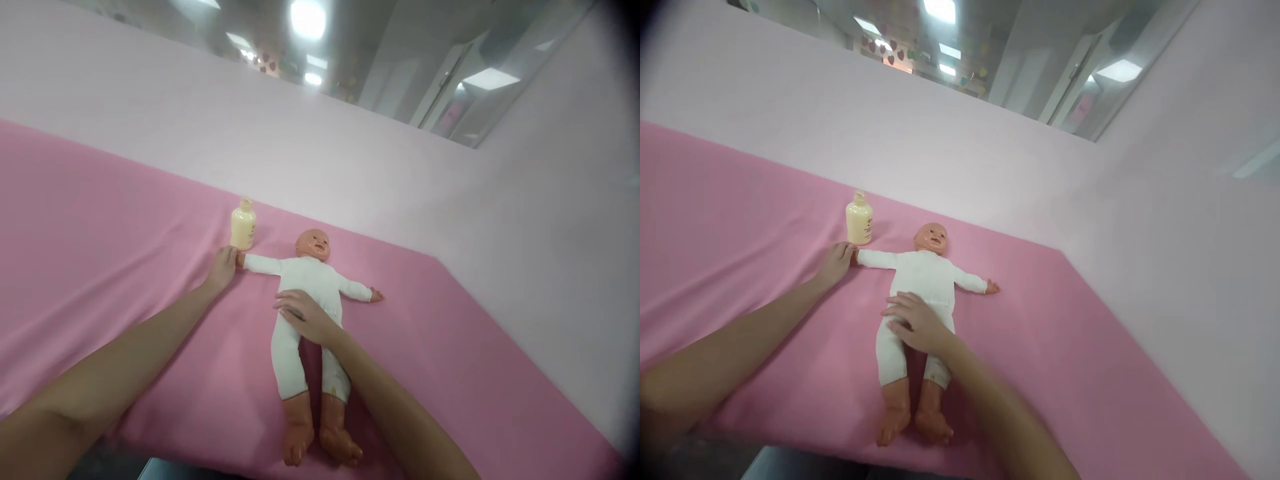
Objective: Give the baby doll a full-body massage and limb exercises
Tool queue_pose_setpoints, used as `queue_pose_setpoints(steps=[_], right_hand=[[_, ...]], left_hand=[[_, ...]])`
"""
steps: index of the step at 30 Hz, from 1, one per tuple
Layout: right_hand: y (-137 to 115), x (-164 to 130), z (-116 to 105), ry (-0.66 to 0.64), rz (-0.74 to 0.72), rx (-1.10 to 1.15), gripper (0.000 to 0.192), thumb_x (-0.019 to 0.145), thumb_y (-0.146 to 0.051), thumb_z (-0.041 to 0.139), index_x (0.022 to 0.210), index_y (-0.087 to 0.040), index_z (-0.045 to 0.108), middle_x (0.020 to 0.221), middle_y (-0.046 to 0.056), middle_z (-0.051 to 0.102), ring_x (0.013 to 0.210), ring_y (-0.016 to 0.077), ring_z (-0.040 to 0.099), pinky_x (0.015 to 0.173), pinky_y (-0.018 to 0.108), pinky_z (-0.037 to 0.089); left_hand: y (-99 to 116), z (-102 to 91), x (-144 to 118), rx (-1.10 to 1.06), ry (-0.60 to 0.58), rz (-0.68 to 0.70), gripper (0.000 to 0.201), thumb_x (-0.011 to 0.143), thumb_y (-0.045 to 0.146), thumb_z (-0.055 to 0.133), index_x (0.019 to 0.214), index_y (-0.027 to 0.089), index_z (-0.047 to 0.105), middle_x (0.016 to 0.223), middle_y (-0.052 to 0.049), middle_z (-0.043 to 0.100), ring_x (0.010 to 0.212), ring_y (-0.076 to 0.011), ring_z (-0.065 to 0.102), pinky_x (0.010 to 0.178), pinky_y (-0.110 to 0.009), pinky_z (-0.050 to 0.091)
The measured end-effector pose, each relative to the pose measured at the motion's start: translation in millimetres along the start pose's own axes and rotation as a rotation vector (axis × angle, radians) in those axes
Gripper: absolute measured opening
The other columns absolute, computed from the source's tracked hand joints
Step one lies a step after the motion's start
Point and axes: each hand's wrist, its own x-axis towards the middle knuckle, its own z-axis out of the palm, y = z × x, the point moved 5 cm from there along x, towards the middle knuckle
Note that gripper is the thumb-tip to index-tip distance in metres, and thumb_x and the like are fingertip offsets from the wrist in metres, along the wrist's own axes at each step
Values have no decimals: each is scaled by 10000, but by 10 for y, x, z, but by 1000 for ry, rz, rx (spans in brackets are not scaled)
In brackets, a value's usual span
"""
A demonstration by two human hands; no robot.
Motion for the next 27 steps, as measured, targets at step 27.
queue_pose_setpoints(steps=[27], right_hand=[[-570, -1143, -110, 308, -71, 557, 475, 829, -480, 691, 1253, -312, 556, 1451, 96, 431, 1396, 262, 395, 1158, 480, 321]], left_hand=[[1691, -50, -2148, -35, -463, 976, 832, 837, 640, 579, 1514, 293, 244, 1561, -167, 293, 1462, -404, 209, 1167, -650, 130]])
